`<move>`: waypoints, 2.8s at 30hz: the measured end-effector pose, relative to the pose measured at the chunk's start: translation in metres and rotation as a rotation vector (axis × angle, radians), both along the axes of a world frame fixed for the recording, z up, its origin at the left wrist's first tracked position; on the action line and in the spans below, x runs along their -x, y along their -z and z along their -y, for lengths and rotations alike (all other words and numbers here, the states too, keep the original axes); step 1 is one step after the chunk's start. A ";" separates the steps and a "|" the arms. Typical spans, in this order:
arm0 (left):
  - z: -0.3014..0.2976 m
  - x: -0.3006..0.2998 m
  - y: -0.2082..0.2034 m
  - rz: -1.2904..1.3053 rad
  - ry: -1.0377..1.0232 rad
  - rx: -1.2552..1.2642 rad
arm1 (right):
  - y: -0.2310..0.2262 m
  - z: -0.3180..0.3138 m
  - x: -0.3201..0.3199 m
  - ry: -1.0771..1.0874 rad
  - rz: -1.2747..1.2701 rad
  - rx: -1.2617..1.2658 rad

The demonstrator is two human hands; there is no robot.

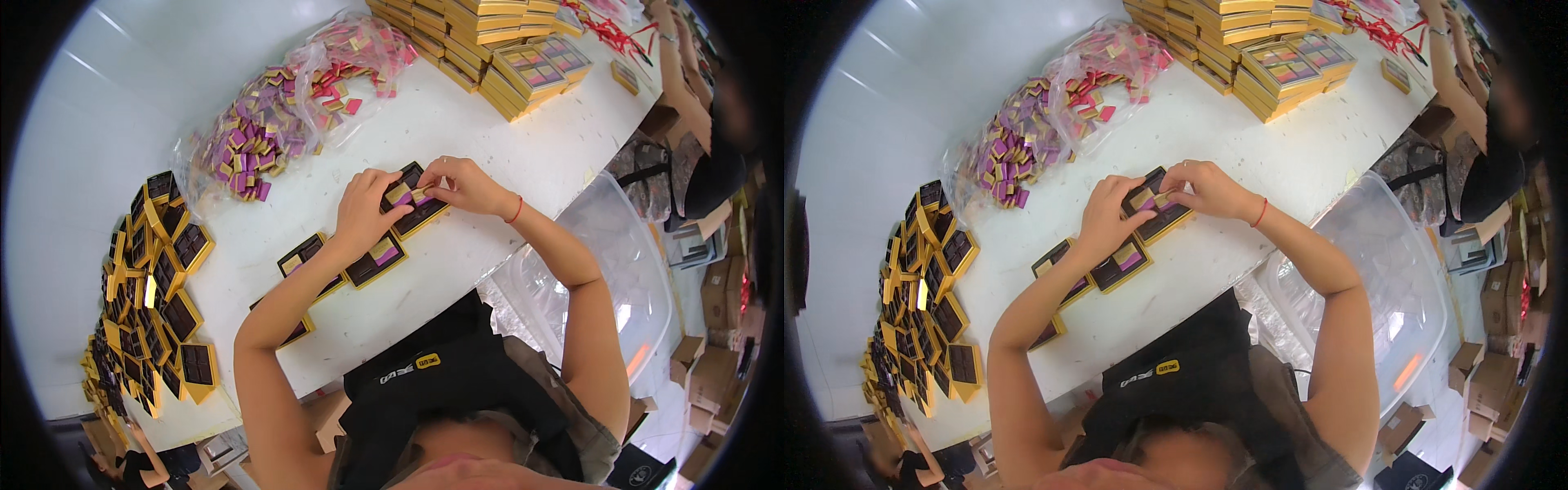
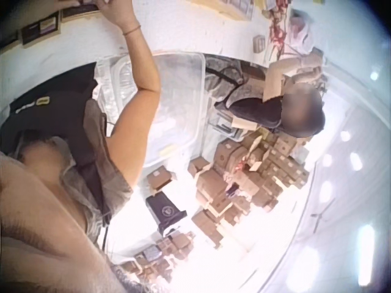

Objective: The person places small colored inserts into black and gold makeup palettes, then covers them with clear plastic sheets and stacks the completed units. The person repeats this process for multiple palettes on a white table.

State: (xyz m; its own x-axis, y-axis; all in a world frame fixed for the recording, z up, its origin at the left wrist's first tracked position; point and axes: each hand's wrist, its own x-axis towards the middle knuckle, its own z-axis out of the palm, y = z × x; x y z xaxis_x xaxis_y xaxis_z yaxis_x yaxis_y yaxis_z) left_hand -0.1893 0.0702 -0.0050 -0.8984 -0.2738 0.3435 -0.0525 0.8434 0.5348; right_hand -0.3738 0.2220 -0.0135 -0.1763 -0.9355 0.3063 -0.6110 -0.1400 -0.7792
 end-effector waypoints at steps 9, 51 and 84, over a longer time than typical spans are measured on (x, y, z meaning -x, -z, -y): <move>-0.009 -0.030 0.010 0.085 0.097 0.408 | 0.006 -0.007 -0.004 -0.016 -0.199 0.125; 0.132 0.005 -0.014 -0.187 -0.280 -0.627 | -0.004 0.173 0.037 -0.030 0.743 -0.154; -0.003 -0.314 0.015 -0.160 -0.598 -0.488 | -0.009 0.136 -0.247 -0.486 -0.188 -0.019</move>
